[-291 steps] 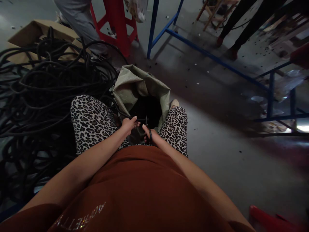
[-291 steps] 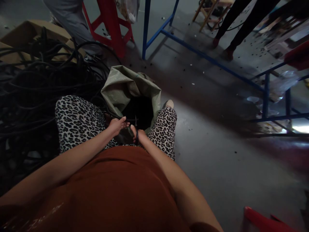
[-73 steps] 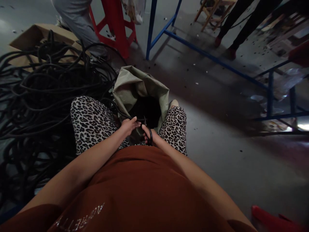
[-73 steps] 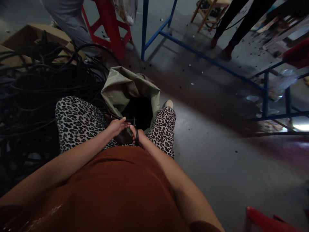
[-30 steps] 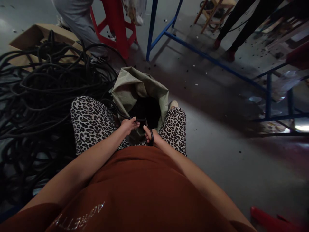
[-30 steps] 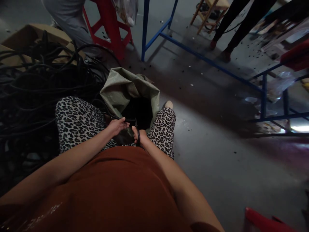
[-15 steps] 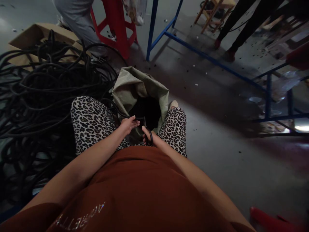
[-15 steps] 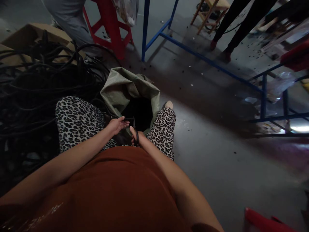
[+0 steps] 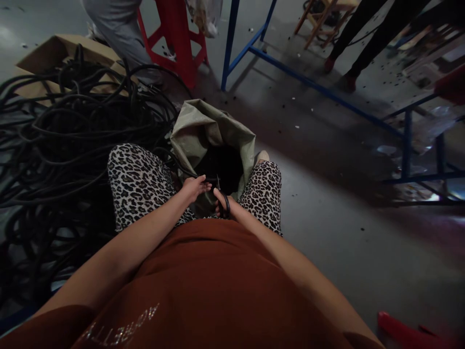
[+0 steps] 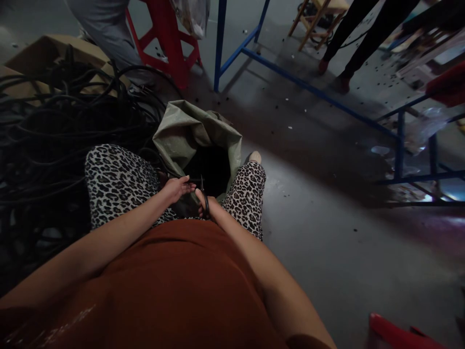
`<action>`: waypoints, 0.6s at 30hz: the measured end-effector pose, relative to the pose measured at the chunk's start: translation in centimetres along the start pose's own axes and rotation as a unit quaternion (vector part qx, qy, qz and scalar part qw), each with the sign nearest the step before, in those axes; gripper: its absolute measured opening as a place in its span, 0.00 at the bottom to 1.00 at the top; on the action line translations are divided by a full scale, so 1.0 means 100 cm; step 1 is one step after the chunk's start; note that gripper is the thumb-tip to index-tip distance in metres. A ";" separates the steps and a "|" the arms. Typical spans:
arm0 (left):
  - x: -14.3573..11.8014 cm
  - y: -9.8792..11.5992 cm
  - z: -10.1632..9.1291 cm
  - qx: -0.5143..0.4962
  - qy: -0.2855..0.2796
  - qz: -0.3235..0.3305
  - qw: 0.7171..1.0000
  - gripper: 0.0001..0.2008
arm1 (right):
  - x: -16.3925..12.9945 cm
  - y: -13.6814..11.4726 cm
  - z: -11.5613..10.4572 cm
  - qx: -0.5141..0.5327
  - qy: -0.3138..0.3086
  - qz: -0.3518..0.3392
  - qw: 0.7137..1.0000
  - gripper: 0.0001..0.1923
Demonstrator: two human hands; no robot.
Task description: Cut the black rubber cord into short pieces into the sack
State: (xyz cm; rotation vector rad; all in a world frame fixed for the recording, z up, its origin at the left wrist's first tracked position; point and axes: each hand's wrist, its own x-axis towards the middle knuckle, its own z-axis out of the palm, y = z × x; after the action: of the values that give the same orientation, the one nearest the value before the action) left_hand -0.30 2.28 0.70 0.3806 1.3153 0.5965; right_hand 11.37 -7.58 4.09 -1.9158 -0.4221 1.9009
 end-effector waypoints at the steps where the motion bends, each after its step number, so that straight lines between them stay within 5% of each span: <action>1: 0.000 0.000 0.000 0.007 0.000 0.002 1.000 0.07 | 0.000 0.000 0.000 0.001 0.001 0.000 1.000 0.31; 18: -0.003 0.001 0.002 0.023 -0.009 0.003 1.000 0.07 | 0.006 0.002 -0.001 0.018 0.028 -0.006 0.999 0.30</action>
State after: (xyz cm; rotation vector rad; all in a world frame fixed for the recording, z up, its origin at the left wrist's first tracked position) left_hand -0.20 2.18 1.07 0.4275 1.3128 0.5671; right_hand 11.47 -7.48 3.41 -1.9343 -0.3795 1.8298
